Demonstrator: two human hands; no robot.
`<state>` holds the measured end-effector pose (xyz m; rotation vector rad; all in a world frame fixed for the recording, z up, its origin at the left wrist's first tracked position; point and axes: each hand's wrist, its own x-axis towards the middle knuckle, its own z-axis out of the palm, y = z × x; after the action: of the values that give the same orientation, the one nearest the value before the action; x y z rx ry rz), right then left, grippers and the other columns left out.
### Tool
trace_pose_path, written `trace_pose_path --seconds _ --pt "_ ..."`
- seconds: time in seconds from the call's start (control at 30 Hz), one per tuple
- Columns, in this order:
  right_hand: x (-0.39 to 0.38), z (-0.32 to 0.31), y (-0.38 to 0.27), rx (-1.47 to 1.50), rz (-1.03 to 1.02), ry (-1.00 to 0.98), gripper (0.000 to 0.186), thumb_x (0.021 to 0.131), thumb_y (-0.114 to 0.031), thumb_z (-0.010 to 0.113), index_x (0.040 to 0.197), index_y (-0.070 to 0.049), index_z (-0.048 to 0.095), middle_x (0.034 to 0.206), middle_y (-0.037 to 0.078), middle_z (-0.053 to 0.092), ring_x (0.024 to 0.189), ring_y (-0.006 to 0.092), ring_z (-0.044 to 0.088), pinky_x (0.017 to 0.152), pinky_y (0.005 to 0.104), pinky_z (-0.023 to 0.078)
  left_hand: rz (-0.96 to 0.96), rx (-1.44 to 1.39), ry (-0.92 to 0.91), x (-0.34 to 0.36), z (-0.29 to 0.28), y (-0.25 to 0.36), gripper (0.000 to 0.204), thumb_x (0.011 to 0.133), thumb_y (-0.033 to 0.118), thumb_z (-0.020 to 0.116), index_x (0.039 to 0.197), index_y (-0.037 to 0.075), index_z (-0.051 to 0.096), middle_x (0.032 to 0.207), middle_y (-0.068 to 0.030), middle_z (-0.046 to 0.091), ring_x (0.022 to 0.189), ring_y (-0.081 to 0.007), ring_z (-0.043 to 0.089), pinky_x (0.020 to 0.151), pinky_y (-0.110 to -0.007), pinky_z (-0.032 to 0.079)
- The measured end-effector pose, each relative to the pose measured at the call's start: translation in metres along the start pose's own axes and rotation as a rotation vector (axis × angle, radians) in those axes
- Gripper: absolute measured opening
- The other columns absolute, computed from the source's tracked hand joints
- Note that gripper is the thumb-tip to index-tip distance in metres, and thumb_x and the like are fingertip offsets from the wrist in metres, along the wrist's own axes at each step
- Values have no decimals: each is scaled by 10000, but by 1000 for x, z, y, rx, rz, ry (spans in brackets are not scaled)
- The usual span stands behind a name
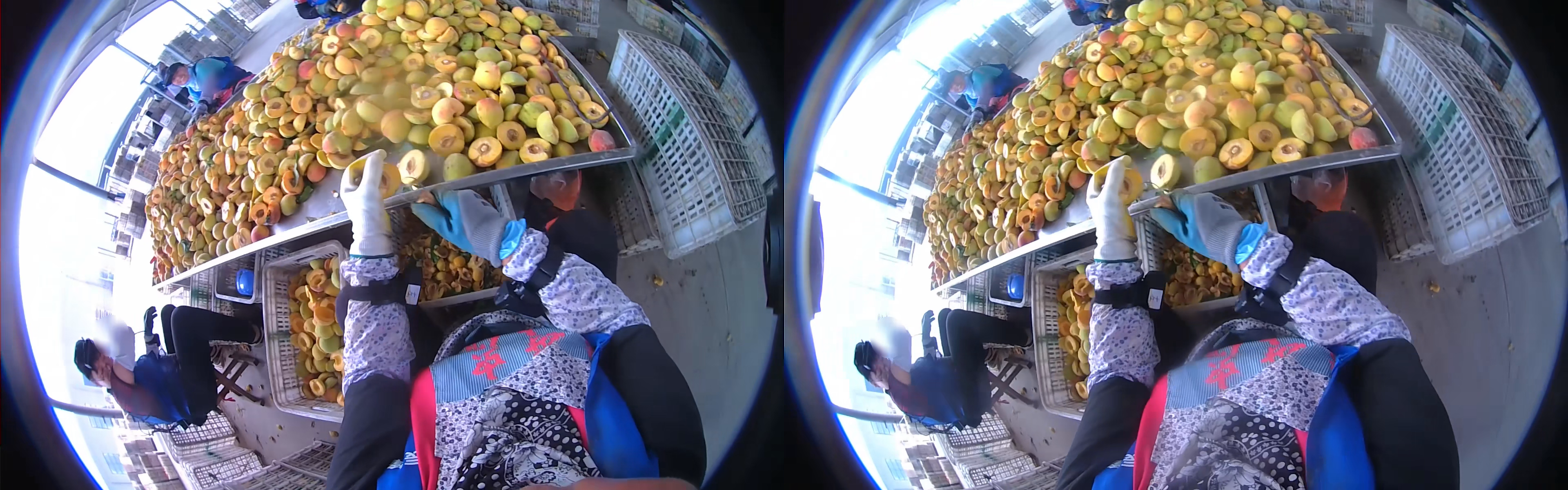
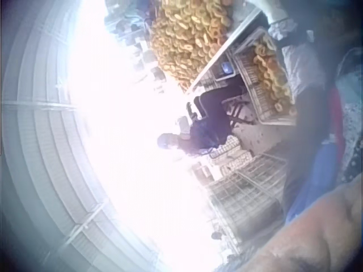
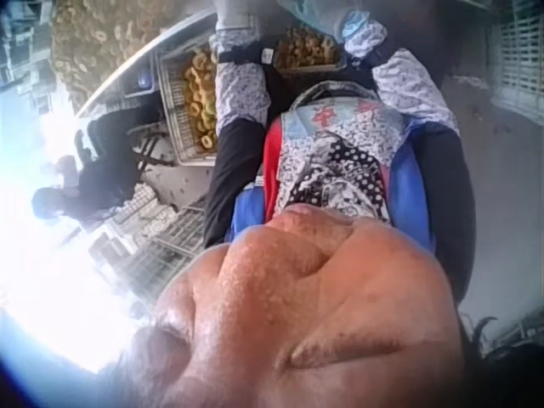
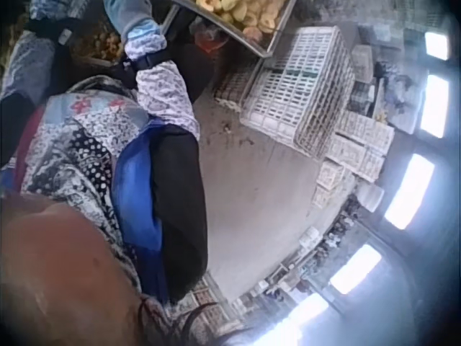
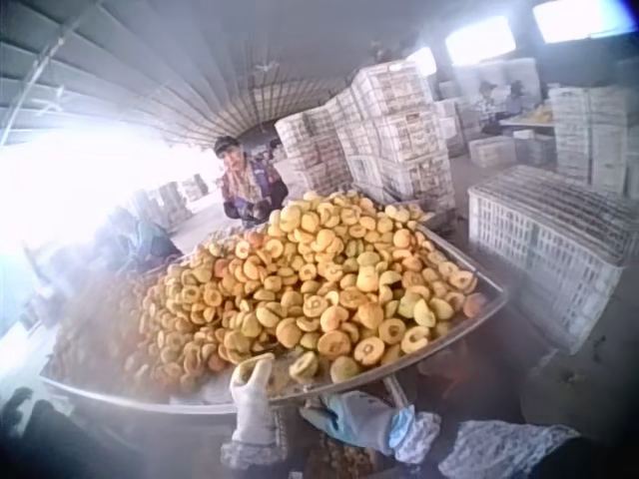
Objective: The person is using a manual peach pitting tool to remove pits from peaches at an industrial sorting table.
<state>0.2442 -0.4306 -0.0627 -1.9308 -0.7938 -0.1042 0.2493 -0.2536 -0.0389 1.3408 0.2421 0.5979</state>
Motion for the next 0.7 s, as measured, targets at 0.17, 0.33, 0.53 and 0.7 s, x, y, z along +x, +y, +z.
trace_pose_path --seconds 0.17,0.33,0.53,0.7 --pt "2 6 -12 -53 75 -78 380 953 -409 569 1042 -47 639 817 262 652 803 470 622 659 543 485 -117 -358 -35 -43 19 14 424 993 389 493 1114 4 622 1092 -109 651 931 -219 627 737 -328 520" --pt "-1 15 -10 5 60 -41 269 959 -306 584 991 -39 598 812 245 653 782 460 624 606 532 471 -122 -445 -9 -50 15 7 491 1007 425 433 1186 -3 594 1172 -148 640 1014 -271 627 843 -386 527" --pt "-1 33 -5 121 38 -69 303 969 -321 569 1046 -32 616 877 259 657 865 465 623 665 501 506 -58 -367 -57 -56 11 -2 581 1001 455 446 1306 -34 522 1172 -174 618 999 -269 617 869 -407 529" --pt "-7 38 -7 275 74 -136 363 987 -356 534 1025 -12 646 914 276 654 933 464 619 728 472 509 -103 -396 45 -58 13 5 614 992 518 449 1332 11 515 1052 -99 640 889 -209 609 802 -366 538"
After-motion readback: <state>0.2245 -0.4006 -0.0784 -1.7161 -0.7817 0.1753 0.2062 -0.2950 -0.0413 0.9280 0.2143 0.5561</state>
